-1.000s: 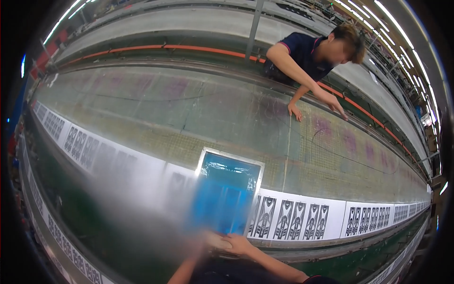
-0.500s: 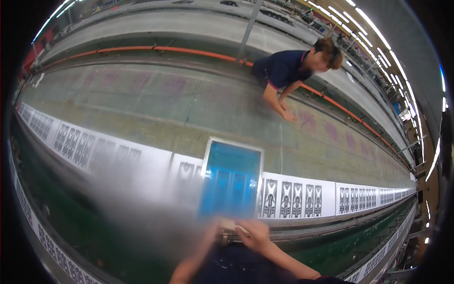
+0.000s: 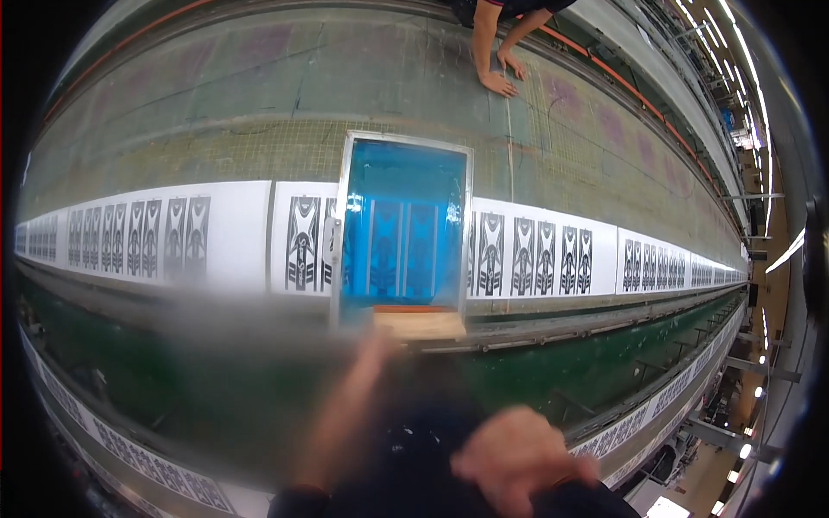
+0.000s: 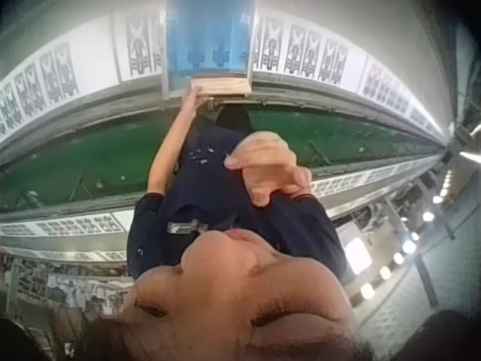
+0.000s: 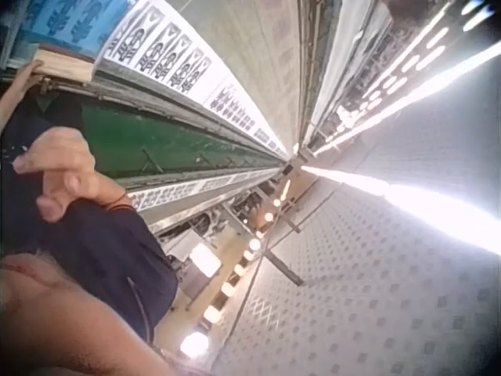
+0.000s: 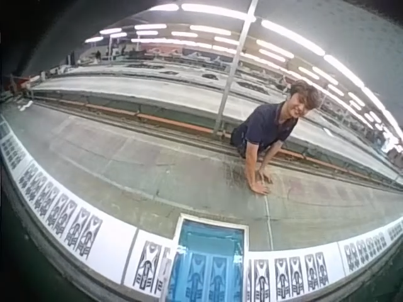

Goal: Printing a design onto material using a hand-held squeegee and a screen on a long printing table.

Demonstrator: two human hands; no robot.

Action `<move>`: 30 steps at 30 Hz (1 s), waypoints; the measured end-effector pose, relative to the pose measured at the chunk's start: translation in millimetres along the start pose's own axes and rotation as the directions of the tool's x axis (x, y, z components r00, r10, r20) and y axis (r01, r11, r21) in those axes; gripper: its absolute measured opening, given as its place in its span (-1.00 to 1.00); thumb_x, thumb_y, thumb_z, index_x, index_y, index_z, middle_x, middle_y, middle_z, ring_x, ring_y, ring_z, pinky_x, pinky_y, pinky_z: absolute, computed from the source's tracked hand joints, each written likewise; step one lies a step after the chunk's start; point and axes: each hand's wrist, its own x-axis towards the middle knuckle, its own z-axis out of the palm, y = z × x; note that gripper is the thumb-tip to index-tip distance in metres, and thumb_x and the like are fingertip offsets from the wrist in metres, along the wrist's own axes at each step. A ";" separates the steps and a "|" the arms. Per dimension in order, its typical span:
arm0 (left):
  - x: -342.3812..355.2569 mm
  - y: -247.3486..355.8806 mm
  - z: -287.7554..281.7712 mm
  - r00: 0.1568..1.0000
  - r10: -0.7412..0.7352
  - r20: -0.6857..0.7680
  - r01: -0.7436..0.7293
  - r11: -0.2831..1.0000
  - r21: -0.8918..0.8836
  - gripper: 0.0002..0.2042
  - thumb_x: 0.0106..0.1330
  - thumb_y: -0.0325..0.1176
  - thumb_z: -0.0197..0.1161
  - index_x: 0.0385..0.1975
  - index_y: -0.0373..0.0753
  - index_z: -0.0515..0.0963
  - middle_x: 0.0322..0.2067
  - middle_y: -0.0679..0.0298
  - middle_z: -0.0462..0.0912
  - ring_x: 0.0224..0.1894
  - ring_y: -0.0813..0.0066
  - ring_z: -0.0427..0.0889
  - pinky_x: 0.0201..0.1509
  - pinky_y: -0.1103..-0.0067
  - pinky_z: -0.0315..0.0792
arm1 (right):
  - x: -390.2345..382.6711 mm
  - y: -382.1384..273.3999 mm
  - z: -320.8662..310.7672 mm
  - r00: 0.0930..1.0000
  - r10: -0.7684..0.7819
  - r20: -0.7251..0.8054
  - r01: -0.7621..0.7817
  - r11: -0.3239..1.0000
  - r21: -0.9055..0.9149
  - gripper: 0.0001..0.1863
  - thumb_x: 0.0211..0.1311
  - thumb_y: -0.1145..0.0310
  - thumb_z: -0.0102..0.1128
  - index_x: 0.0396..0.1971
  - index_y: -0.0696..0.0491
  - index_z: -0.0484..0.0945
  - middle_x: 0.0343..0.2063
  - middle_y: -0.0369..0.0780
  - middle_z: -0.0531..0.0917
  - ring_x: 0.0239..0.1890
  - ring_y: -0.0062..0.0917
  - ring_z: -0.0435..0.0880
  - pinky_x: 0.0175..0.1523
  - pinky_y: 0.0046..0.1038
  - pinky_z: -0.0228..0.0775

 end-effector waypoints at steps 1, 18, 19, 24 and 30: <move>-5.7 -1.7 0.3 0.999 -0.008 0.036 0.009 1.000 -0.030 -0.53 0.31 -0.31 0.43 0.08 -0.38 0.37 -0.06 -0.01 0.62 -0.20 0.18 0.79 -0.18 0.48 0.76 | -49.5 12.3 -34.7 0.909 0.402 0.105 -0.401 0.915 -0.033 -0.25 0.10 0.62 0.35 0.38 0.17 0.39 -0.40 -0.17 0.77 -0.31 -0.28 0.79 -0.05 -0.12 0.69; 75.8 179.9 -48.2 0.053 0.992 -0.111 -0.315 0.122 0.941 -0.57 0.42 -0.04 0.31 0.08 -0.25 0.59 -0.19 0.07 0.66 -0.11 0.20 0.63 0.04 0.29 0.50 | -148.0 283.6 -92.4 0.774 0.632 0.040 -0.068 0.146 -0.987 -0.52 0.13 0.39 0.36 0.10 0.02 0.53 -0.08 -0.17 0.60 0.04 -0.25 0.63 0.13 -0.15 0.48; 96.1 217.4 -46.6 0.226 0.959 -0.173 -0.554 0.273 0.787 -0.59 0.43 -0.02 0.27 0.04 -0.23 0.59 -0.29 0.14 0.62 -0.26 0.27 0.59 -0.11 0.33 0.48 | -137.1 282.2 -89.0 0.804 0.589 0.078 -0.021 0.160 -0.987 -0.57 0.09 0.43 0.34 0.02 0.03 0.54 -0.09 -0.16 0.59 0.03 -0.24 0.64 0.10 -0.18 0.51; 155.3 249.7 -5.6 0.586 0.809 -0.045 -0.678 0.519 0.521 -0.53 0.48 0.00 0.21 0.15 -0.26 0.63 -0.05 0.15 0.72 0.01 0.32 0.64 0.15 0.44 0.47 | -139.8 280.1 -102.2 0.829 0.559 -0.012 -0.079 0.096 -0.992 -0.64 0.07 0.45 0.33 -0.06 0.02 0.60 -0.13 -0.19 0.59 0.02 -0.26 0.63 0.12 -0.20 0.47; 142.9 233.6 25.2 0.597 0.799 -0.073 -0.726 0.577 0.376 -0.66 0.48 -0.15 0.23 0.03 -0.22 0.76 -0.13 0.29 0.75 -0.13 0.43 0.59 0.08 0.48 0.45 | -144.9 267.4 -120.3 0.894 0.435 -0.105 -0.183 0.141 -0.973 -0.53 0.08 0.28 0.32 0.04 0.05 0.59 -0.08 -0.15 0.62 0.07 -0.24 0.61 0.16 -0.23 0.49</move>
